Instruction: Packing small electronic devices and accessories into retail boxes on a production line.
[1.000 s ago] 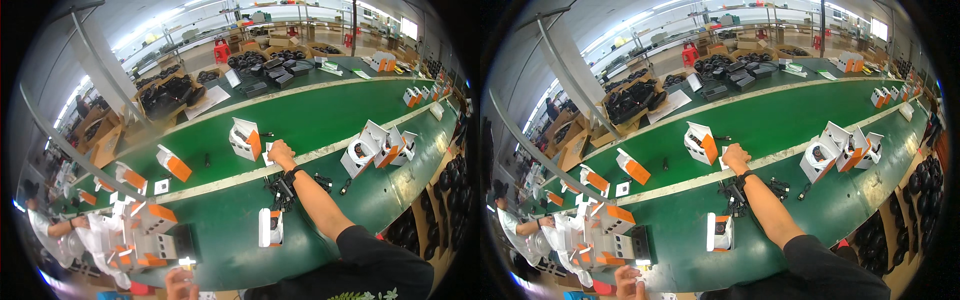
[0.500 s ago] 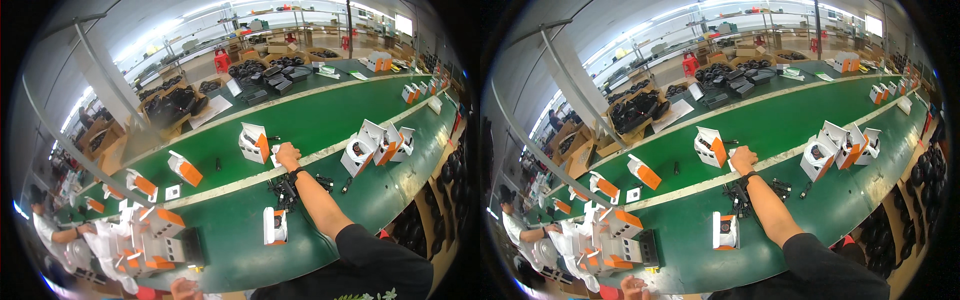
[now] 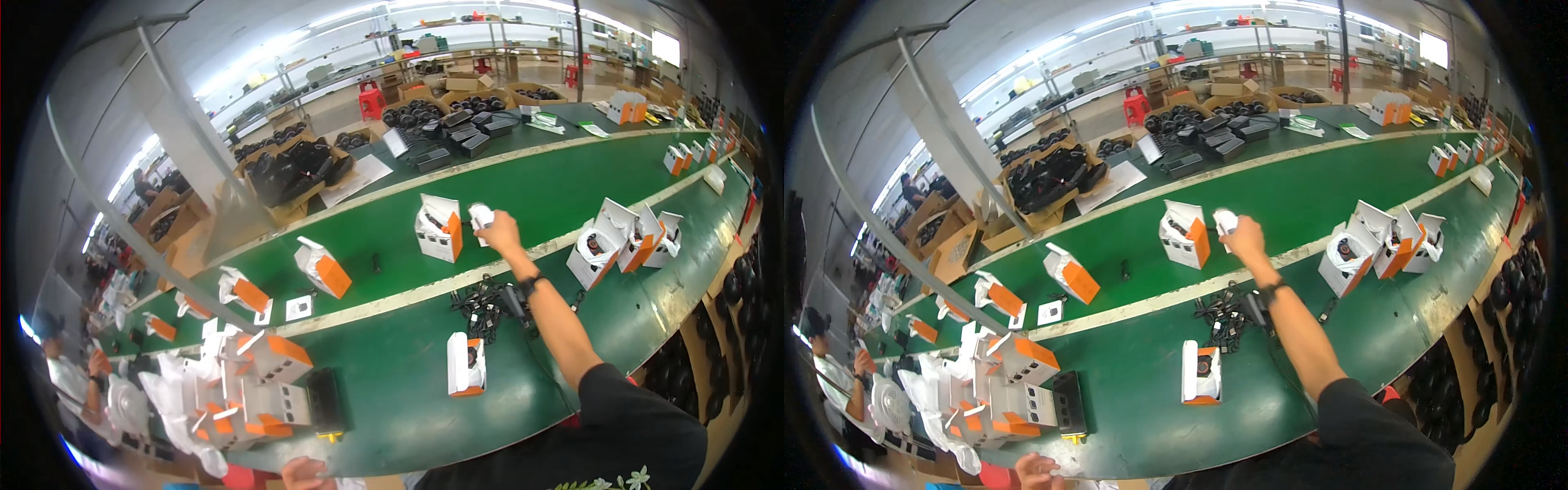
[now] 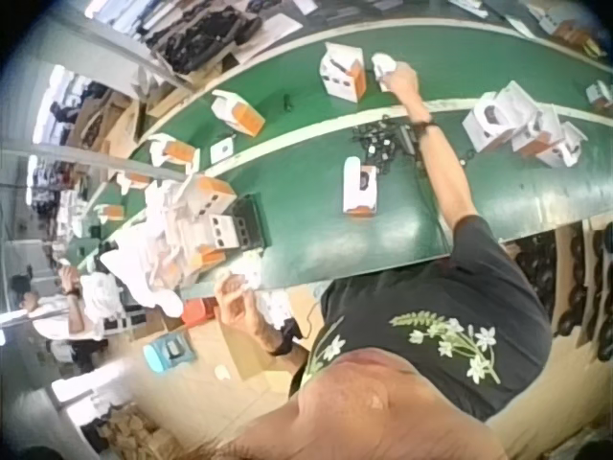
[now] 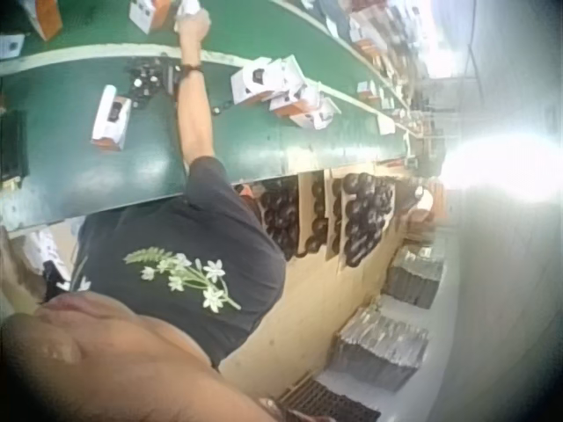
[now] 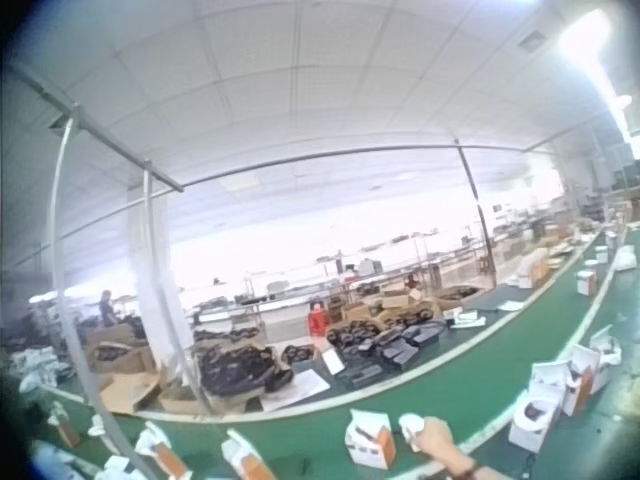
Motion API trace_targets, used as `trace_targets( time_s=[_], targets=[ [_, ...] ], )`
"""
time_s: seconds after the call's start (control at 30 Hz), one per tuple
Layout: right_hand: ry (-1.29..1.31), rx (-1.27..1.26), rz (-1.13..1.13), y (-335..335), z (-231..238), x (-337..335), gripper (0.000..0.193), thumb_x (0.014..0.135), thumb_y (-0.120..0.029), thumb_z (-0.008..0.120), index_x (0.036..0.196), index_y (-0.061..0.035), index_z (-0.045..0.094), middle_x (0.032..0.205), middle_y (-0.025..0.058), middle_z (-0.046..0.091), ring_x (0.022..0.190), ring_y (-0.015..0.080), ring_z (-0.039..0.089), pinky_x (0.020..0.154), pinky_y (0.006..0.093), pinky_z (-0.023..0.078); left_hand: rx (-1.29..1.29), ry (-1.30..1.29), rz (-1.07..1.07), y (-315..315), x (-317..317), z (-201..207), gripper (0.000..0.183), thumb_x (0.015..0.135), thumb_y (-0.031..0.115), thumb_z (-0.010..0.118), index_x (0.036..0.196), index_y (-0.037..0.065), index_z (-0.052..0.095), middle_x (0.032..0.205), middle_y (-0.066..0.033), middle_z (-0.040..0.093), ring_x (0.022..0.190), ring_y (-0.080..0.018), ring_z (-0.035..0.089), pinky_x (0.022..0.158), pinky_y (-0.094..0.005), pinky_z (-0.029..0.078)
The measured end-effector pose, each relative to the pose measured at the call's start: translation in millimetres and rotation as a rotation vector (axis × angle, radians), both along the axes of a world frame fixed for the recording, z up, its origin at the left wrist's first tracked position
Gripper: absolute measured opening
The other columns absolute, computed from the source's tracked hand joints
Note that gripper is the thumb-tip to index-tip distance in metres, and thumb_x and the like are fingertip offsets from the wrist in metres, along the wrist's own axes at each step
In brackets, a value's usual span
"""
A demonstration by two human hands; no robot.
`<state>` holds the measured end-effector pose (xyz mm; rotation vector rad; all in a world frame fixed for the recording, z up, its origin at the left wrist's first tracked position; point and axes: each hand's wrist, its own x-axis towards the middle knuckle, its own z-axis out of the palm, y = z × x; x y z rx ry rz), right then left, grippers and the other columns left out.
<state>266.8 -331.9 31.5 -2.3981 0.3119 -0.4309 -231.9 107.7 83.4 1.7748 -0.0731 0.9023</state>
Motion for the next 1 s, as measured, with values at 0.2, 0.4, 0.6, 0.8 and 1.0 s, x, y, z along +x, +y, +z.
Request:
trace_targets(
  time_s=[0.2,0.4,0.6,0.8,1.0],
  targets=[
    [-0.043,0.644,0.812,118,148,-201,0.061,0.077,-0.016,0.096,0.128,-0.0034,0.064,0.112,0.0064,0.075,0.101,0.0133,0.069,0.093,0.0328,0.057,-0.303,0.188,-0.154,-36,42,10,0.093,0.078,0.017,0.097,0.155,0.001,0.048,0.154,-0.0215,0.056,0.141,-0.0388,0.058,0.108,-0.0554,0.057],
    [-0.195,0.053,1.350,197,156,-311,0.101,0.072,-0.008,0.098,0.156,-0.0052,0.043,0.126,0.0207,0.063,0.116,0.0371,0.067,0.095,0.0435,0.058,-0.890,0.160,-0.574,-99,83,20,0.088,0.086,0.017,0.095,0.157,-0.002,0.047,0.154,-0.0141,0.057,0.138,-0.0235,0.060,0.111,-0.0390,0.054],
    [-0.024,-0.082,1.582,250,127,-370,0.131,0.071,-0.020,0.100,0.171,-0.0005,0.018,0.140,0.0297,0.046,0.123,0.0460,0.056,0.096,0.0485,0.058,-0.863,0.260,0.166,-69,4,-23,0.038,0.092,0.001,0.084,0.128,-0.004,0.072,0.111,-0.0087,0.077,0.103,-0.0179,0.074,0.092,-0.0345,0.060],
    [0.148,0.097,1.589,235,123,-359,0.135,0.070,-0.036,0.104,0.171,-0.0012,0.021,0.159,0.0279,0.047,0.137,0.0379,0.060,0.105,0.0453,0.056,-0.985,0.008,0.945,47,-131,-159,0.041,0.098,0.001,0.078,0.137,-0.001,0.064,0.124,-0.0088,0.075,0.108,-0.0191,0.073,0.093,-0.0342,0.059],
    [-0.169,0.168,0.960,122,146,-314,0.074,0.078,-0.006,0.084,0.148,0.0009,0.062,0.125,0.0191,0.076,0.112,0.0266,0.074,0.090,0.0360,0.059,-0.686,0.570,1.184,157,-264,-405,0.049,0.098,0.022,0.080,0.141,0.003,0.067,0.130,-0.0073,0.075,0.111,-0.0243,0.071,0.094,-0.0391,0.057]
  ],
)
